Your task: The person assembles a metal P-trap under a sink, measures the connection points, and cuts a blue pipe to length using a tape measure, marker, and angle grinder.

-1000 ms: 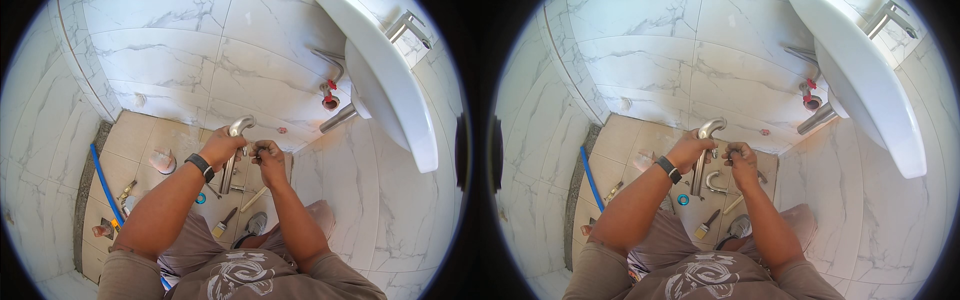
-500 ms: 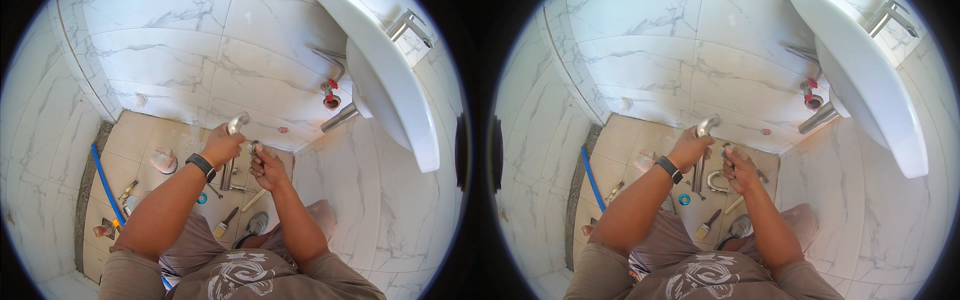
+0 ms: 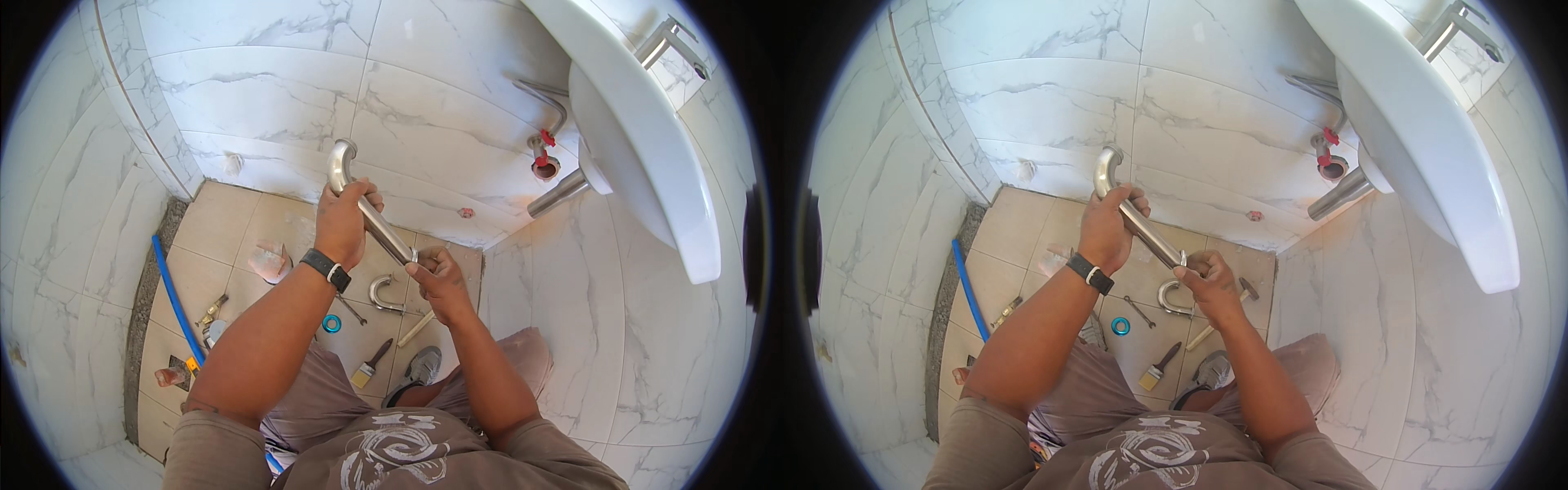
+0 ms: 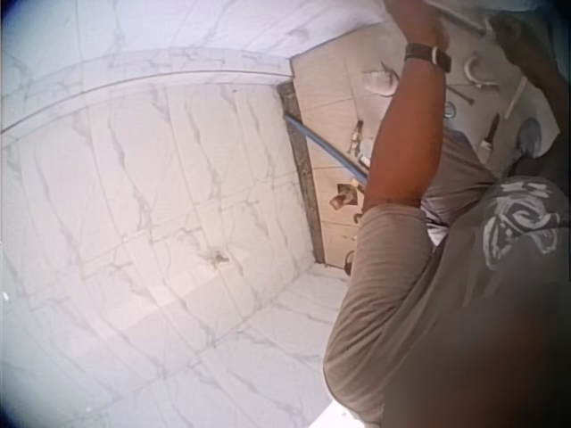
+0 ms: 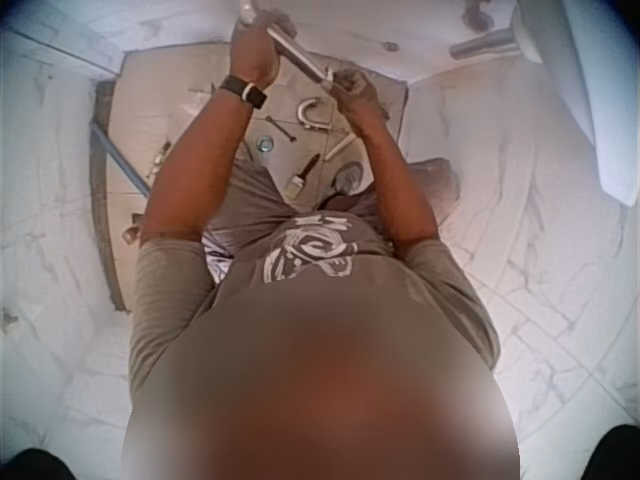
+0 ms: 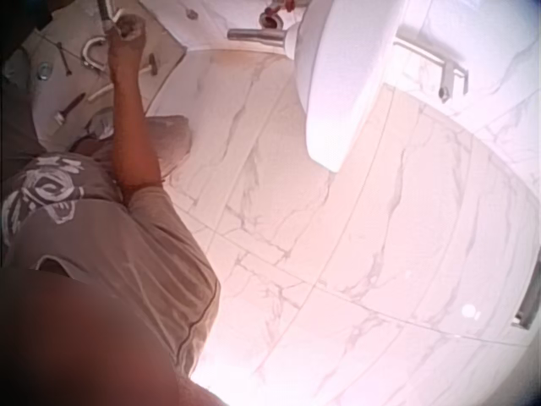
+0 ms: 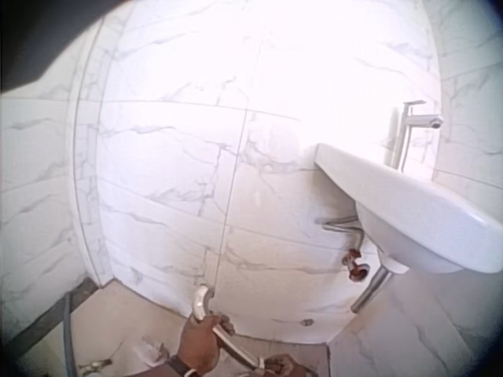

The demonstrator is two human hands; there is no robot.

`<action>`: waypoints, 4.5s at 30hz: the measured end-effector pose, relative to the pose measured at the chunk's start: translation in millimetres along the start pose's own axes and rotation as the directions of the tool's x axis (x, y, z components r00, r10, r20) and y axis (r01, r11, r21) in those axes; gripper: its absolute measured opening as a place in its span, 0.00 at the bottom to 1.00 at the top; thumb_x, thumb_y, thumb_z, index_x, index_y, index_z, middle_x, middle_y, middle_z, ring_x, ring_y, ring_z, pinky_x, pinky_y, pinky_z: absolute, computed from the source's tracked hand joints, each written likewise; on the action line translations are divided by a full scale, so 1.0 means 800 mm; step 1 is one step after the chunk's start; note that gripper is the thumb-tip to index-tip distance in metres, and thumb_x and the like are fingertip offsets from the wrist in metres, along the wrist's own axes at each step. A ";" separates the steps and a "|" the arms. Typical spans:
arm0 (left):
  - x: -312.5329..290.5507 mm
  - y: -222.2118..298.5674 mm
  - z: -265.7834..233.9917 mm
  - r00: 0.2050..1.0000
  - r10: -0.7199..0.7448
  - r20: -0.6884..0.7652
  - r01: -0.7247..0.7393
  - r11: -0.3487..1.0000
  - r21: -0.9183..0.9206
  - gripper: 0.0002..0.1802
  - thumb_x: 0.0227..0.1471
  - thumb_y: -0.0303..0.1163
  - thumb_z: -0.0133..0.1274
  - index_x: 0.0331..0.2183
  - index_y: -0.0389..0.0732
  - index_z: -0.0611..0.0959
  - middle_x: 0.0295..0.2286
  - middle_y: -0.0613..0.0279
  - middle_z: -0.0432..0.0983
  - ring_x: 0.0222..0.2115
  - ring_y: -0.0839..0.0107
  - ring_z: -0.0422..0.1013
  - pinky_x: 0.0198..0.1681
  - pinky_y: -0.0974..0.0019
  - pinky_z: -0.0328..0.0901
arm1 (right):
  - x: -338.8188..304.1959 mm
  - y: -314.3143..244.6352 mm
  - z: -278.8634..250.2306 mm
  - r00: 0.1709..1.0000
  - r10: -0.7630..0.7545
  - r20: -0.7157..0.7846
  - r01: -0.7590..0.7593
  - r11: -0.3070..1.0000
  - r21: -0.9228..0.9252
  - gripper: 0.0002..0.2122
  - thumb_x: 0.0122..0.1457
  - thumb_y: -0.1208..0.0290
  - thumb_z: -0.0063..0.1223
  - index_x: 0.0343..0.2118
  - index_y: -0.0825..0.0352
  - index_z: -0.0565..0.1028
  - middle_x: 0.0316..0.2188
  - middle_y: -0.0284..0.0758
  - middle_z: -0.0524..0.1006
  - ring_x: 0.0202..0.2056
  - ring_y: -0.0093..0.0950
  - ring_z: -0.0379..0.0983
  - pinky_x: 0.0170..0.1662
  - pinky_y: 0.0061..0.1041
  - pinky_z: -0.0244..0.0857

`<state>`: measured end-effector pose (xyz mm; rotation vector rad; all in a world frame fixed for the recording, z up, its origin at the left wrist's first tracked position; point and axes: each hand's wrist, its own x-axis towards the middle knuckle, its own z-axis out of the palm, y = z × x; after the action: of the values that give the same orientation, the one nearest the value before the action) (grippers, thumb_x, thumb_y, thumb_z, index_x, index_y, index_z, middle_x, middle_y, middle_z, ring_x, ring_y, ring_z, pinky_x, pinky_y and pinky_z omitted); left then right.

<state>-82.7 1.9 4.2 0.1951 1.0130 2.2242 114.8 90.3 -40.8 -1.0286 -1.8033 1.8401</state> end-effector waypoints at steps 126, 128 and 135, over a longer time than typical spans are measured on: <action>-0.044 -0.003 0.024 0.899 -0.252 0.358 0.128 0.933 0.335 0.22 0.61 0.45 0.63 0.45 0.36 0.82 0.28 0.67 0.76 0.25 0.80 0.70 0.26 0.74 0.66 | -0.011 -0.083 0.014 0.651 -0.758 -0.039 0.673 0.601 -0.431 0.07 0.60 0.79 0.63 0.41 0.70 0.80 0.39 0.41 0.84 0.40 0.32 0.82 0.44 0.29 0.74; -0.045 -0.004 0.023 0.913 -0.246 0.324 0.129 0.930 0.344 0.24 0.59 0.46 0.64 0.45 0.35 0.82 0.27 0.66 0.76 0.23 0.80 0.69 0.25 0.75 0.65 | -0.010 -0.083 0.017 0.587 -0.810 -0.003 0.692 0.503 -0.518 0.05 0.60 0.80 0.62 0.39 0.72 0.80 0.38 0.42 0.84 0.37 0.31 0.83 0.42 0.28 0.75; -0.044 -0.013 0.027 0.936 -0.232 0.263 0.124 0.920 0.371 0.23 0.58 0.45 0.65 0.42 0.34 0.82 0.26 0.66 0.76 0.21 0.80 0.68 0.23 0.74 0.63 | -0.008 -0.080 0.024 0.614 -0.789 0.017 0.621 0.470 -0.627 0.06 0.58 0.80 0.60 0.36 0.70 0.75 0.36 0.44 0.81 0.37 0.45 0.80 0.41 0.40 0.74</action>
<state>-42.0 -2.7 16.8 0.5613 1.1928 1.7657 90.7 80.0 20.8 -0.4738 -2.1815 0.5850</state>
